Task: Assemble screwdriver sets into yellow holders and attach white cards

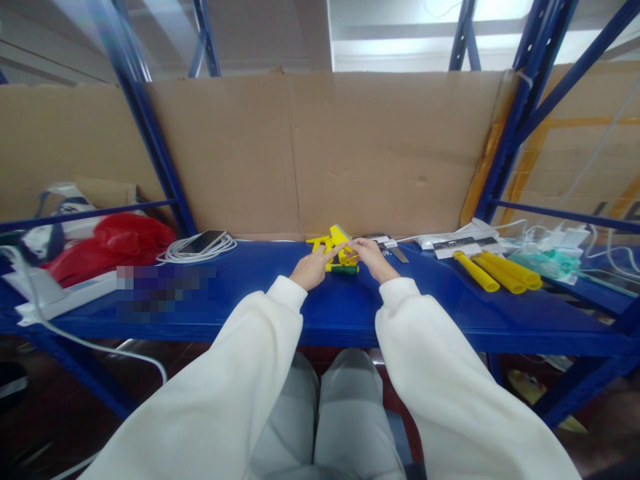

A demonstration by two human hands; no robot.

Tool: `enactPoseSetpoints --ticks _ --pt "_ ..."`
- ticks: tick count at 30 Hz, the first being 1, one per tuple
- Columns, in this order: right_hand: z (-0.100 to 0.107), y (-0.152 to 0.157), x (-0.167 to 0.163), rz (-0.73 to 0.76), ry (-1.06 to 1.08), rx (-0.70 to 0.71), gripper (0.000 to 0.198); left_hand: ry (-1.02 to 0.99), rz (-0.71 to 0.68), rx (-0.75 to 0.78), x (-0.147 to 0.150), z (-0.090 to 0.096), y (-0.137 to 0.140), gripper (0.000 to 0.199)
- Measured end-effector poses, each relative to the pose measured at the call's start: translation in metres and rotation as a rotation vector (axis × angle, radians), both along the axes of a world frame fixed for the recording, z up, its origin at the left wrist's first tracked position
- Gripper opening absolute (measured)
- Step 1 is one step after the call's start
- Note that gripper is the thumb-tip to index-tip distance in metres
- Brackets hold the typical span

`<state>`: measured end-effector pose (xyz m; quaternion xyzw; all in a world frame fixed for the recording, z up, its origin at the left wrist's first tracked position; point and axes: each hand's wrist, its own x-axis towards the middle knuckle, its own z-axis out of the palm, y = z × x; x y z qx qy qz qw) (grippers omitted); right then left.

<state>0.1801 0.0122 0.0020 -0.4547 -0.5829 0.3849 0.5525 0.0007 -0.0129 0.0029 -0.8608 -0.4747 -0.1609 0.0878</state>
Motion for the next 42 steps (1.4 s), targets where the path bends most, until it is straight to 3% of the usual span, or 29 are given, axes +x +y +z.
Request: enactPoseSetpoints --ticks 6,8,10,12,14,16,19,25,30,37,42 --pt "-0.001 0.012 0.016 0.033 -0.067 0.031 0.038 -0.049 -0.001 -0.041 0.001 0.000 0.000 0.079" --pt "-0.001 0.016 0.027 -0.121 -0.139 0.044 0.039 -0.134 -0.025 -0.063 0.002 0.001 0.001 0.077" --pt "-0.003 0.019 0.041 -0.390 -0.317 0.025 0.033 -0.336 -0.086 -0.125 0.004 0.003 0.001 0.074" --pt "-0.008 0.019 0.055 -0.603 -0.583 -0.064 0.026 -0.627 -0.145 -0.271 0.006 0.004 0.000 0.073" --pt "-0.014 0.018 0.067 -0.704 -0.762 -0.162 0.034 -0.897 -0.157 -0.502 0.009 0.007 -0.002 0.078" --pt "-0.021 0.018 0.075 -0.726 -0.853 -0.232 0.042 -1.076 -0.182 -0.723 0.010 0.010 -0.006 0.086" --pt "-0.029 0.022 0.080 -0.693 -0.924 -0.224 0.043 -1.234 -0.240 -0.943 0.009 0.016 -0.010 0.094" --pt "-0.037 0.032 0.086 -0.683 -0.969 -0.188 0.040 -1.281 -0.218 -1.111 0.006 0.019 -0.008 0.099" --pt "-0.037 0.034 0.088 -0.648 -0.988 -0.164 0.042 -1.244 -0.162 -1.119 0.006 0.015 -0.004 0.098" --pt "-0.027 0.025 0.080 -0.613 -1.074 -0.252 0.050 -1.243 -0.127 -1.115 0.007 0.017 -0.008 0.091" --pt "-0.028 0.029 0.084 -0.672 -1.130 -0.226 0.038 -1.262 -0.125 -1.115 0.008 0.018 -0.009 0.092"
